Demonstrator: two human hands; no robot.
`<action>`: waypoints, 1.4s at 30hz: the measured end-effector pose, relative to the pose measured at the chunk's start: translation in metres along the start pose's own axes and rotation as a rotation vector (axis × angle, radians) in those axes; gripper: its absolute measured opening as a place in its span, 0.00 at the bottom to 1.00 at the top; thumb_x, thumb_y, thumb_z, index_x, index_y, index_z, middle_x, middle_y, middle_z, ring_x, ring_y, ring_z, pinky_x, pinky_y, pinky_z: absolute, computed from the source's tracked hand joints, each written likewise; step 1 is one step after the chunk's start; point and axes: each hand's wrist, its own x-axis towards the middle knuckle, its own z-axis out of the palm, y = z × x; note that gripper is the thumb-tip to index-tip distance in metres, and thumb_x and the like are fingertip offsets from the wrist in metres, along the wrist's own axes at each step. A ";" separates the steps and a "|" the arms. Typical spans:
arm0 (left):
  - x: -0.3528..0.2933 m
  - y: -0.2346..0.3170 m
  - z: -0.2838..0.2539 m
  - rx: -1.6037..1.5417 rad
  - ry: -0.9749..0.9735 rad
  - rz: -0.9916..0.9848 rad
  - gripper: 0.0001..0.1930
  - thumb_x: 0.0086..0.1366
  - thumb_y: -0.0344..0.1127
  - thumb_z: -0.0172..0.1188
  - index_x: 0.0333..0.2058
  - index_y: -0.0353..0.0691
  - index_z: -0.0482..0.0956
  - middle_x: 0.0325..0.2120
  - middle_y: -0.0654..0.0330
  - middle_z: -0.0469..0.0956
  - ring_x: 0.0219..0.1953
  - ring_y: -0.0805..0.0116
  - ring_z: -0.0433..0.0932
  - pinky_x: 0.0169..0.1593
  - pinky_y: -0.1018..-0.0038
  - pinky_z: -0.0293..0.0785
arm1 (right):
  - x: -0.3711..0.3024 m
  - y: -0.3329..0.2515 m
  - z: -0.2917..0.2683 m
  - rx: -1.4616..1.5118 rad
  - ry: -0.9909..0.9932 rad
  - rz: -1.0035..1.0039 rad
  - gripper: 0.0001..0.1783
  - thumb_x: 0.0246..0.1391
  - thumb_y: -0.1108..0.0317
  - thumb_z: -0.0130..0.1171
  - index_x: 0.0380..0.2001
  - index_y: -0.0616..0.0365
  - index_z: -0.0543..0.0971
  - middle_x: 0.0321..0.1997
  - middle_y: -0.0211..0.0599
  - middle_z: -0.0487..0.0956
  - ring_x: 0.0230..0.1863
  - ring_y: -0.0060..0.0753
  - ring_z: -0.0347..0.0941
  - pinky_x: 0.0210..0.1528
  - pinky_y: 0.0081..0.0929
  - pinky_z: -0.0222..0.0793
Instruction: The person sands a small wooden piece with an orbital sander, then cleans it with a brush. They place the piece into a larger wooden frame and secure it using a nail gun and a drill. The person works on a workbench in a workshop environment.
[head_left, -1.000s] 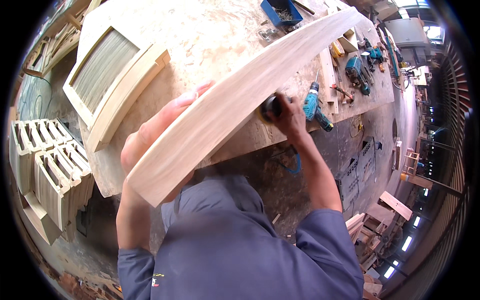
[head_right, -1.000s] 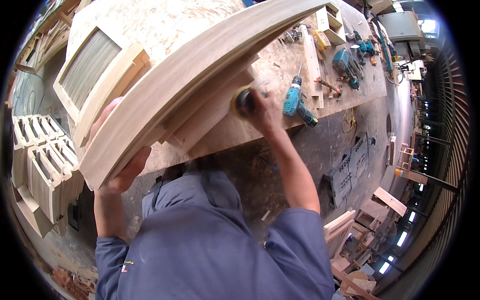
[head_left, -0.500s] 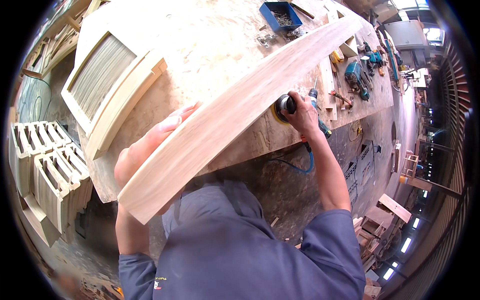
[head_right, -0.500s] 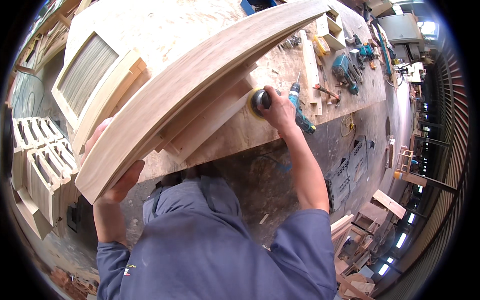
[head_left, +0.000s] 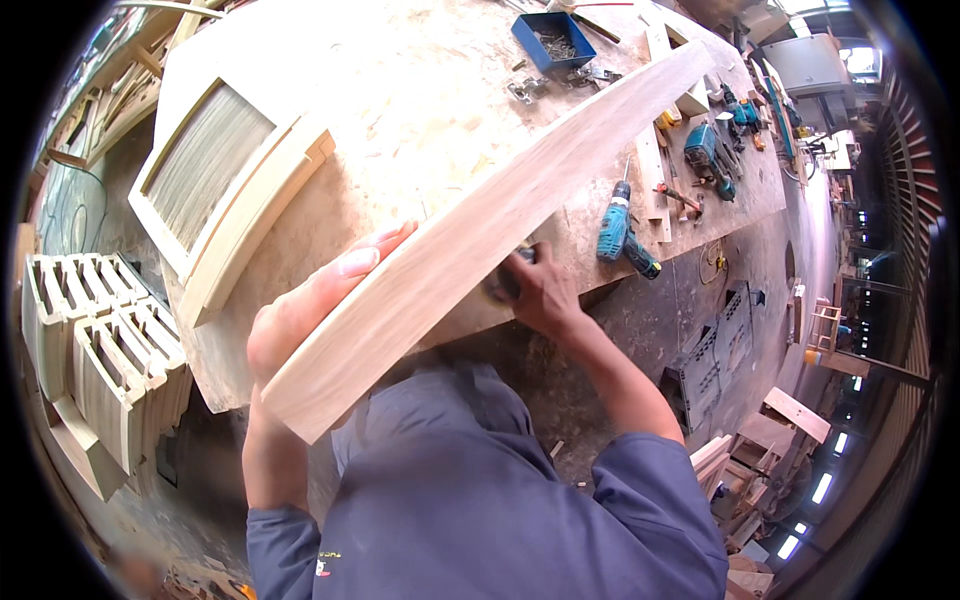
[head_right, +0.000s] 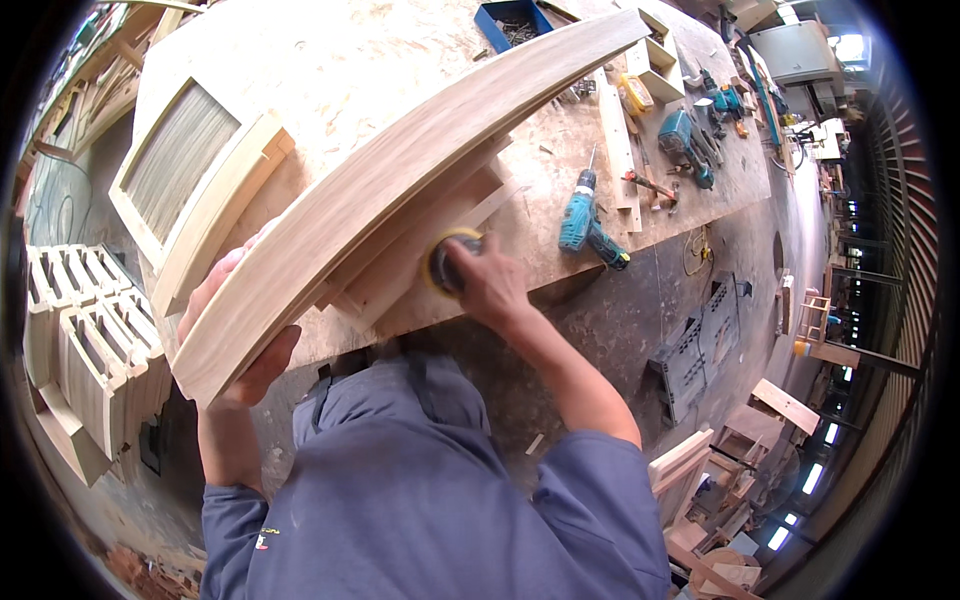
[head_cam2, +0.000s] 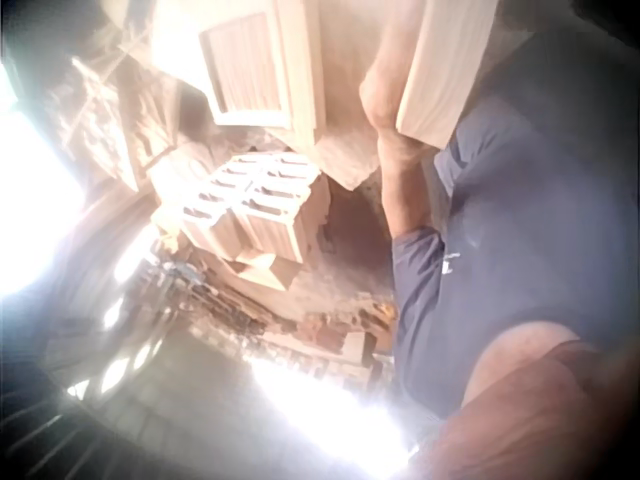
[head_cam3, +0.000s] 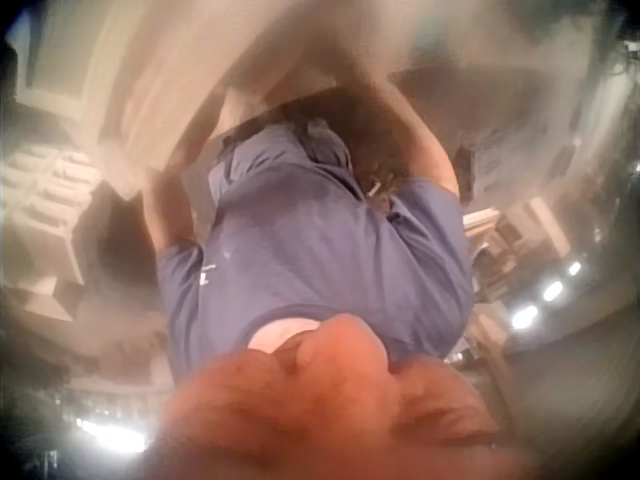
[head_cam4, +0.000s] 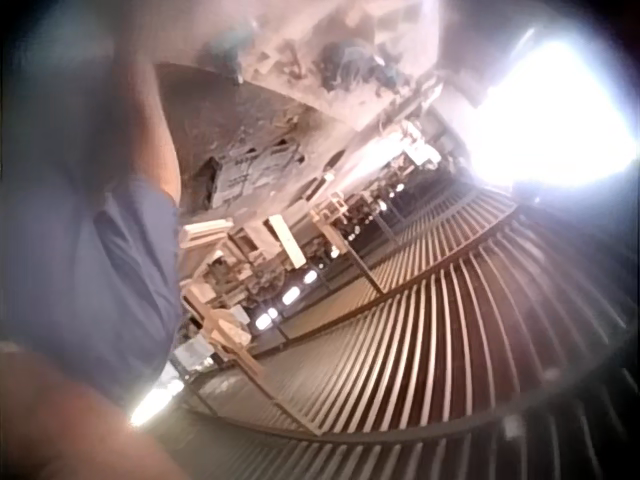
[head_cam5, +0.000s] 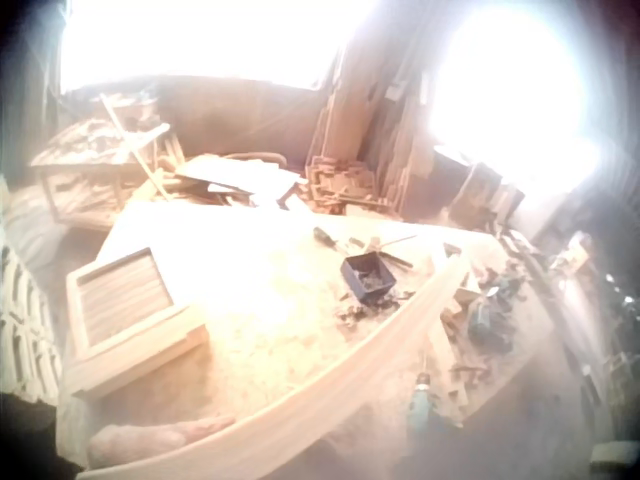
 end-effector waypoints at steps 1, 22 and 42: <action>-0.001 0.001 0.000 0.005 -0.001 -0.006 0.39 0.51 0.22 0.71 0.64 0.30 0.70 0.58 0.46 0.77 0.61 0.55 0.76 0.64 0.61 0.71 | -0.003 -0.001 0.006 0.018 0.029 -0.062 0.30 0.51 0.61 0.69 0.59 0.29 0.74 0.57 0.62 0.68 0.43 0.67 0.79 0.44 0.53 0.79; -0.018 -0.010 -0.001 -0.033 0.101 -0.074 0.37 0.53 0.21 0.71 0.64 0.27 0.69 0.60 0.43 0.75 0.61 0.54 0.77 0.64 0.64 0.72 | -0.046 -0.097 0.055 0.144 0.003 -0.182 0.29 0.51 0.67 0.61 0.59 0.34 0.75 0.46 0.59 0.71 0.37 0.60 0.80 0.36 0.50 0.79; 0.003 -0.067 -0.058 -0.263 0.659 -0.493 0.39 0.43 0.16 0.60 0.61 0.29 0.70 0.49 0.52 0.75 0.47 0.61 0.79 0.45 0.70 0.80 | 0.027 0.155 -0.064 0.201 0.646 0.300 0.49 0.42 0.60 0.78 0.67 0.49 0.64 0.54 0.54 0.77 0.54 0.60 0.76 0.58 0.49 0.74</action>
